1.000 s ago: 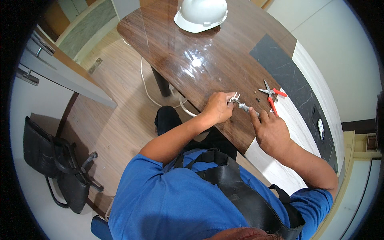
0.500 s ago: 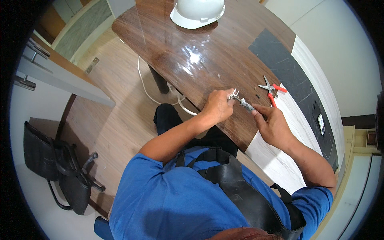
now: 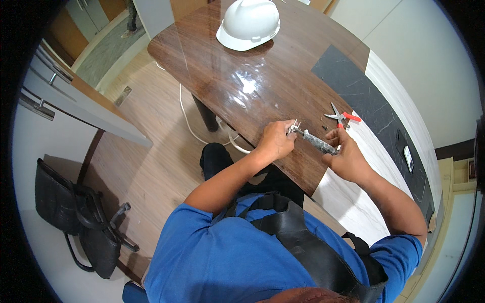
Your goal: The person uses a screwdriver to tighten screws on a small electrical connector attached to a white cable. They then use pliers to strip the insulation from a blue wire and insert it into the connector, securing it with the screwdriver.
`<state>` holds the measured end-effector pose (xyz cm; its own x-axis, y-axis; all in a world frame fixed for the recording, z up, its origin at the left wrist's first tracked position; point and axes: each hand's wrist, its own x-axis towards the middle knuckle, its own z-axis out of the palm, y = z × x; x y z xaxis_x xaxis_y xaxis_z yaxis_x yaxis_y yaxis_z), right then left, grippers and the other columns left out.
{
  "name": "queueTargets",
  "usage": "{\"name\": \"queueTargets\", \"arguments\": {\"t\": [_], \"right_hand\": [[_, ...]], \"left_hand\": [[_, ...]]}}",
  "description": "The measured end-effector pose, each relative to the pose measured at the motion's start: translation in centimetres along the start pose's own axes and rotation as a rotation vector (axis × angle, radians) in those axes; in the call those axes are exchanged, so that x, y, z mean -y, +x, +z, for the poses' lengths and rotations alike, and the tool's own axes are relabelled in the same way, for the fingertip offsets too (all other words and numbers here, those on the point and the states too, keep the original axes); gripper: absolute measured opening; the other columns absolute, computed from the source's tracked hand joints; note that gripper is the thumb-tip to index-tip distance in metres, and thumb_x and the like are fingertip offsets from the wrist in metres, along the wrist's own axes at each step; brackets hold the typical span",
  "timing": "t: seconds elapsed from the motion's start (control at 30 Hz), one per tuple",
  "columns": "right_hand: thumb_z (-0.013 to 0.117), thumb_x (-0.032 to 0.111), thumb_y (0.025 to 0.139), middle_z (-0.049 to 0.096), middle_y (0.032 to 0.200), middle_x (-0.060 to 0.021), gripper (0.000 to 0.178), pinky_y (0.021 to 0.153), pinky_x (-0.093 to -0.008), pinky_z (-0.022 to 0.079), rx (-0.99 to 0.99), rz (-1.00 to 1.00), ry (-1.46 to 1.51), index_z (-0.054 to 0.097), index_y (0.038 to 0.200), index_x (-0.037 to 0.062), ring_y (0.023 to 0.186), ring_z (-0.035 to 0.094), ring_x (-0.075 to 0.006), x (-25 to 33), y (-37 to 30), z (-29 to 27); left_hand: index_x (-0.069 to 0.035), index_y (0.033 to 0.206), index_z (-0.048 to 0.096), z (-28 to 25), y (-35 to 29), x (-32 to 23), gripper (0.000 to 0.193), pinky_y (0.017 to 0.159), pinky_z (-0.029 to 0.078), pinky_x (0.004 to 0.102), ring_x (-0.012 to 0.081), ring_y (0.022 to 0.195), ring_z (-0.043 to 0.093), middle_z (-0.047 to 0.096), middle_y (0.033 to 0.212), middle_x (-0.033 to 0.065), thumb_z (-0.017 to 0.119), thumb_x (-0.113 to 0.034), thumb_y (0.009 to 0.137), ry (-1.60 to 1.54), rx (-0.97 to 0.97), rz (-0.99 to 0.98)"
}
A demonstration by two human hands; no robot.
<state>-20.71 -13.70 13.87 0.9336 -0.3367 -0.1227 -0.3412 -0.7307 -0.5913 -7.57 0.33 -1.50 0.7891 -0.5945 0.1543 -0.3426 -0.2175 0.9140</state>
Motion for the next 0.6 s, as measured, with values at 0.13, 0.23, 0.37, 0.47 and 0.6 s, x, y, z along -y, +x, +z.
{"name": "queueTargets", "arguments": {"t": [0.13,0.23,0.37,0.47,0.6], "right_hand": [[0.069,0.005,0.083,0.067,0.100,-0.0218,0.040,0.076,-0.0418,0.056,0.107,-0.189,-0.325,0.062,0.121,-0.0042,0.089,0.070,-0.0315,1.7,-0.4,-0.9],[0.067,0.006,0.084,0.065,0.100,-0.0206,0.047,0.074,-0.0408,0.057,0.084,-0.457,-0.720,0.060,0.129,-0.0063,0.087,0.069,-0.0328,1.4,-1.3,-0.5],[0.064,0.009,0.086,0.064,0.096,-0.0183,0.056,0.065,-0.0379,0.058,0.152,-0.649,-1.058,0.055,0.139,-0.0092,0.079,0.067,-0.0288,1.8,-1.6,-0.3],[0.063,0.010,0.087,0.064,0.096,-0.0192,0.058,0.061,-0.0371,0.058,0.242,-0.584,-1.108,0.054,0.140,-0.0098,0.079,0.068,-0.0275,2.9,-1.7,0.1],[0.065,0.013,0.085,0.065,0.099,-0.0215,0.060,0.062,-0.0395,0.058,0.307,-0.461,-0.990,0.054,0.140,-0.0089,0.082,0.071,-0.0303,4.0,-1.3,0.0]], "left_hand": [[-0.002,0.119,0.071,-0.1,0.2,0.3,0.032,0.076,0.055,0.0415,0.0337,0.084,0.074,0.075,0.091,0.0207,0.068,-0.014,0.089,-0.084,0.053,-0.101],[-0.002,0.119,0.071,-0.2,0.1,0.0,0.032,0.076,0.055,0.0409,0.0321,0.082,0.074,0.075,0.091,0.0205,0.069,-0.014,0.089,-0.027,0.023,-0.065],[-0.007,0.117,0.072,-0.2,0.0,0.0,0.028,0.073,0.054,0.0420,0.0352,0.080,0.072,0.073,0.089,0.0210,0.068,-0.013,0.090,-0.001,0.001,-0.007],[-0.009,0.115,0.072,-0.6,0.0,-0.3,0.025,0.072,0.053,0.0429,0.0379,0.078,0.070,0.072,0.088,0.0218,0.068,-0.013,0.090,0.034,0.049,-0.011],[-0.009,0.113,0.072,-0.9,-0.2,-0.9,0.023,0.069,0.052,0.0424,0.0378,0.072,0.066,0.071,0.086,0.0214,0.067,-0.011,0.090,0.017,0.040,-0.014]]}}
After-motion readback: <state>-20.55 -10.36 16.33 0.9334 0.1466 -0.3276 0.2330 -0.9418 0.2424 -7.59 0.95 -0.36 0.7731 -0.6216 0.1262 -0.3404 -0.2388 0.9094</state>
